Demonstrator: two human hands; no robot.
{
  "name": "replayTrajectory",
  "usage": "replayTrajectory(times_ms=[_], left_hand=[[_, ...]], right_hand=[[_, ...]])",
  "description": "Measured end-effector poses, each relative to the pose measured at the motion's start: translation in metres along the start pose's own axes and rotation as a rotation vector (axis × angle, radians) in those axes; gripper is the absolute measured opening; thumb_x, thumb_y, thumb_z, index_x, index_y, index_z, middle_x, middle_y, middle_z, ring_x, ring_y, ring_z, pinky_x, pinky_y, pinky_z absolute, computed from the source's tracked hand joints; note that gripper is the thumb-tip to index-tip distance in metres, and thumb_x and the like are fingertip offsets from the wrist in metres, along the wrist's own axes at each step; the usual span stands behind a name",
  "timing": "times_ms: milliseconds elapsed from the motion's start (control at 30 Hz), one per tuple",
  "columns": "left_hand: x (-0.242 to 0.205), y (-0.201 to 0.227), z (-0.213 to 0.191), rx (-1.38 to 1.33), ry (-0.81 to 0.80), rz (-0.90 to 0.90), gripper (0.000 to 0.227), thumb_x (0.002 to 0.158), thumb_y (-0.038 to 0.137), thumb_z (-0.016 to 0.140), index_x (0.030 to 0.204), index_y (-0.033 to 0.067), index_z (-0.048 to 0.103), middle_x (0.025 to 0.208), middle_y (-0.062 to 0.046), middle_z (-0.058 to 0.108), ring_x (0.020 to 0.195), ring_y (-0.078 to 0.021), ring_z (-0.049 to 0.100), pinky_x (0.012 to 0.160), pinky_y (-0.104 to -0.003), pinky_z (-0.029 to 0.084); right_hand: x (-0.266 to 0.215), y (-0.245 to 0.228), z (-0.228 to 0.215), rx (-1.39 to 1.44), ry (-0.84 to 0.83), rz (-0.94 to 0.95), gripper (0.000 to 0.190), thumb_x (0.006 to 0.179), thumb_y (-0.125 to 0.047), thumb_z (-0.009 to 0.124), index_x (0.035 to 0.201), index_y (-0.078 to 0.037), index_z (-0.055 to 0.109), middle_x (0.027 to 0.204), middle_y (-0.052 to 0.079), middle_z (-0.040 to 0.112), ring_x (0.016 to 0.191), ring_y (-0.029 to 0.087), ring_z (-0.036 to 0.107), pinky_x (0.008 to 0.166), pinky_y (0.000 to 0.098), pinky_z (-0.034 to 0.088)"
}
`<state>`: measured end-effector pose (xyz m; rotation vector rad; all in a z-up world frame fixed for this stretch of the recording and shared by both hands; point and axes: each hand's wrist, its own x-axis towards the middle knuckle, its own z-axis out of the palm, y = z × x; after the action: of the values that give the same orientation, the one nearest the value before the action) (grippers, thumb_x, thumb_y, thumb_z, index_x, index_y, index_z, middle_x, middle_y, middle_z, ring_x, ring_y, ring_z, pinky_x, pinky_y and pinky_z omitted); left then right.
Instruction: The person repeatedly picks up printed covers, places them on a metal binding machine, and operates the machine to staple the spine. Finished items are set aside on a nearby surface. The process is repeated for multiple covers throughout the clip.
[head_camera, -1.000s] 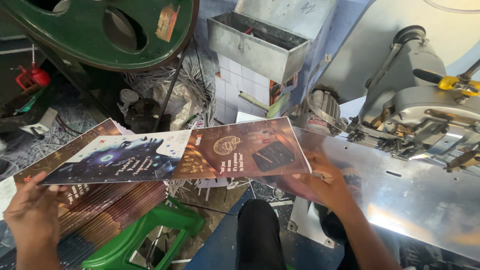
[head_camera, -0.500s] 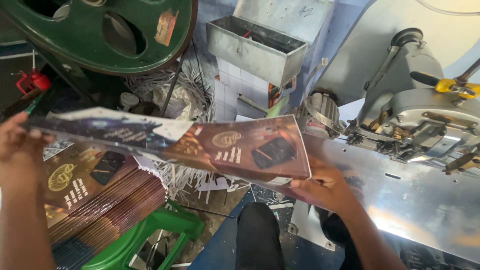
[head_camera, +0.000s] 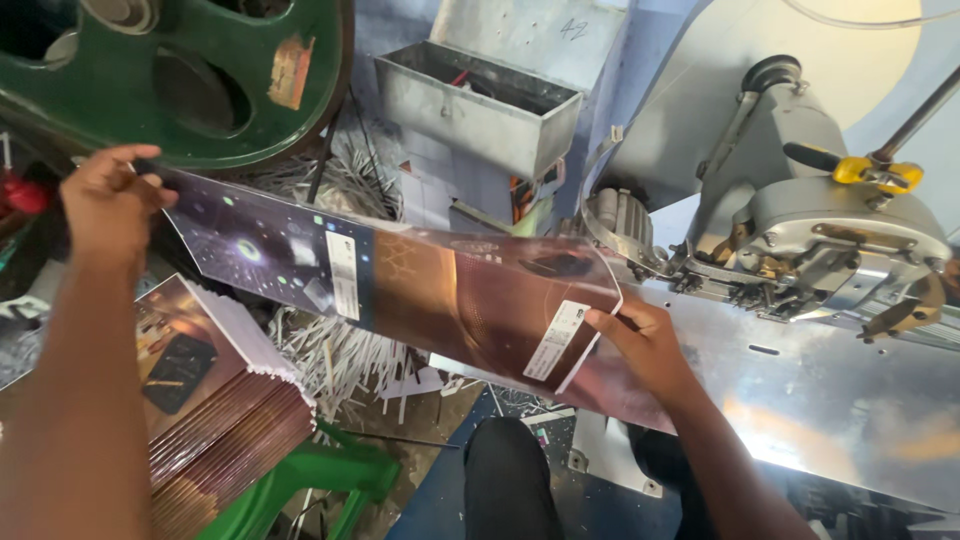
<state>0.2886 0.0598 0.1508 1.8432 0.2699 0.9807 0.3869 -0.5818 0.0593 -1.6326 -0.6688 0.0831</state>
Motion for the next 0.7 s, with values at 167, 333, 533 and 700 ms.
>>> replayTrajectory(times_ms=[167, 333, 533, 700], left_hand=[[0.001, -0.026, 0.047, -0.055, -0.073, -0.033, 0.036, 0.098, -0.014, 0.058, 0.127, 0.0027, 0.071, 0.089, -0.001, 0.061, 0.075, -0.0092, 0.064, 0.071, -0.024, 0.057], [-0.006, -0.044, 0.087, 0.104, -0.114, -0.144, 0.038, 0.092, -0.011, 0.061, 0.124, 0.0056, 0.072, 0.080, 0.001, 0.058, 0.068, -0.0068, 0.054, 0.059, -0.023, 0.046], [-0.025, -0.053, 0.125, 0.199, -0.175, -0.185, 0.037, 0.092, -0.004, 0.067, 0.126, 0.0110, 0.073, 0.072, 0.004, 0.048, 0.059, -0.0062, 0.040, 0.052, -0.027, 0.034], [-0.036, -0.058, 0.144, 0.106, -0.265, -0.172, 0.040, 0.093, -0.005, 0.065, 0.128, 0.0118, 0.073, 0.072, 0.006, 0.046, 0.062, -0.0043, 0.039, 0.055, -0.023, 0.036]], right_hand=[[0.004, 0.003, -0.002, -0.015, 0.101, 0.113, 0.032, 0.098, -0.018, 0.064, 0.123, 0.000, 0.071, 0.104, 0.004, 0.075, 0.095, 0.009, 0.065, 0.085, 0.0263, 0.052], [0.001, 0.010, -0.007, -0.392, 0.263, 0.341, 0.036, 0.098, -0.030, 0.061, 0.118, -0.002, 0.069, 0.080, 0.018, 0.070, 0.071, 0.027, 0.066, 0.068, 0.0374, 0.052], [-0.009, 0.023, -0.027, -0.870, 0.312, 0.359, 0.047, 0.102, -0.043, 0.054, 0.100, 0.002, 0.065, 0.080, 0.030, 0.070, 0.080, 0.050, 0.069, 0.076, 0.0557, 0.054], [-0.009, 0.023, -0.044, -1.060, 0.312, 0.520, 0.053, 0.098, -0.051, 0.050, 0.099, -0.003, 0.070, 0.084, 0.030, 0.071, 0.084, 0.051, 0.070, 0.082, 0.0575, 0.055]])
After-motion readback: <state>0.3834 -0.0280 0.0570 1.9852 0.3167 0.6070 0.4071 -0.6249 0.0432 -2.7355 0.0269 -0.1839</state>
